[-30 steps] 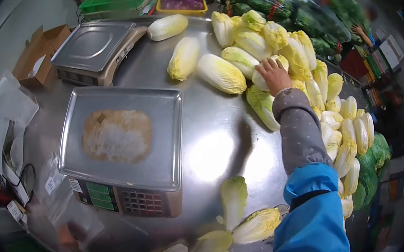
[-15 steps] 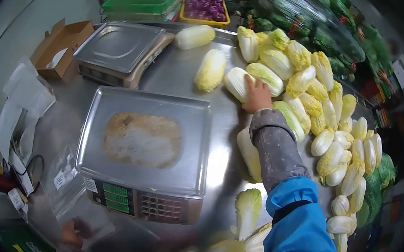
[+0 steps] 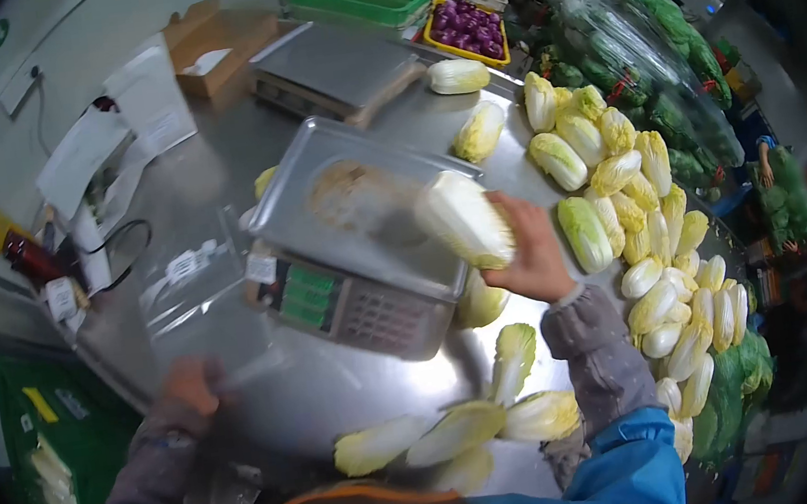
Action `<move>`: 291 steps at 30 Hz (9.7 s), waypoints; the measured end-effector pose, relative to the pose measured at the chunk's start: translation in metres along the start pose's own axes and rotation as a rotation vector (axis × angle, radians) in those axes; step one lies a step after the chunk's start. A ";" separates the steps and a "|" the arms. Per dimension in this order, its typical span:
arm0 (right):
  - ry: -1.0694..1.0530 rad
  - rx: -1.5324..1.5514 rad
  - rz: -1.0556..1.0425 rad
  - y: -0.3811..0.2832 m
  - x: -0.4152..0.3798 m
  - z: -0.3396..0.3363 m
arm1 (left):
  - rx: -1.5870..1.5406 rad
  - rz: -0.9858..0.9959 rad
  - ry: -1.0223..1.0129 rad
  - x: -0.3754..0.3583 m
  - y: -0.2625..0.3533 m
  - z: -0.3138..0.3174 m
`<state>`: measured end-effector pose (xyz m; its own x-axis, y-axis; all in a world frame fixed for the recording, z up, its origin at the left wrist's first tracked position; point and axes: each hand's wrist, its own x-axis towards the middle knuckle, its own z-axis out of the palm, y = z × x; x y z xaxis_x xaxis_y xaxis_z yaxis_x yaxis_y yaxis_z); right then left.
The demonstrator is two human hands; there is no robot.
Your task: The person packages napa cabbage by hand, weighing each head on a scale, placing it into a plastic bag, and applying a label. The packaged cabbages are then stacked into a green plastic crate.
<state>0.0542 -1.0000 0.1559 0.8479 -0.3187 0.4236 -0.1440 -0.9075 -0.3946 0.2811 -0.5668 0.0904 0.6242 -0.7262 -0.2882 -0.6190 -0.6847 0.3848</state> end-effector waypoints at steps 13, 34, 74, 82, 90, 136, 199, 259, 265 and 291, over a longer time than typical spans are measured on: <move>-0.206 0.077 0.349 -0.047 -0.054 -0.036 | 0.284 0.081 0.218 0.025 -0.107 0.063; -0.216 0.806 0.389 -0.038 -0.043 0.059 | 0.452 -0.102 -0.166 -0.040 -0.035 0.094; 0.799 0.269 0.408 -0.340 -0.168 0.131 | -0.369 0.684 0.040 -0.236 0.044 0.106; 0.206 0.063 0.743 -0.349 -0.240 0.210 | -0.759 0.356 -0.553 -0.272 0.023 0.109; -0.326 0.402 0.260 -0.430 -0.290 0.111 | -0.563 0.474 -0.373 -0.300 -0.025 0.098; -0.537 0.322 0.536 -0.298 -0.250 0.186 | 0.195 0.542 0.427 -0.154 -0.009 0.141; -0.488 0.890 0.728 -0.313 -0.195 0.146 | 0.216 0.254 0.116 0.033 -0.102 0.017; -0.225 -0.320 0.959 0.152 -0.237 -0.041 | 0.302 -0.219 0.048 -0.064 0.016 0.165; -0.063 0.367 0.694 0.090 -0.237 -0.054 | 0.132 -0.089 0.151 -0.058 0.053 0.107; 0.020 -0.068 0.698 0.063 -0.169 -0.002 | 0.159 0.122 0.149 -0.107 -0.018 0.131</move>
<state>-0.0993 -1.0039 0.0605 0.5358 -0.8378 0.1050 -0.6836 -0.5033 -0.5285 0.1628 -0.4847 -0.0005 0.5960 -0.7953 -0.1110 -0.7540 -0.6018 0.2631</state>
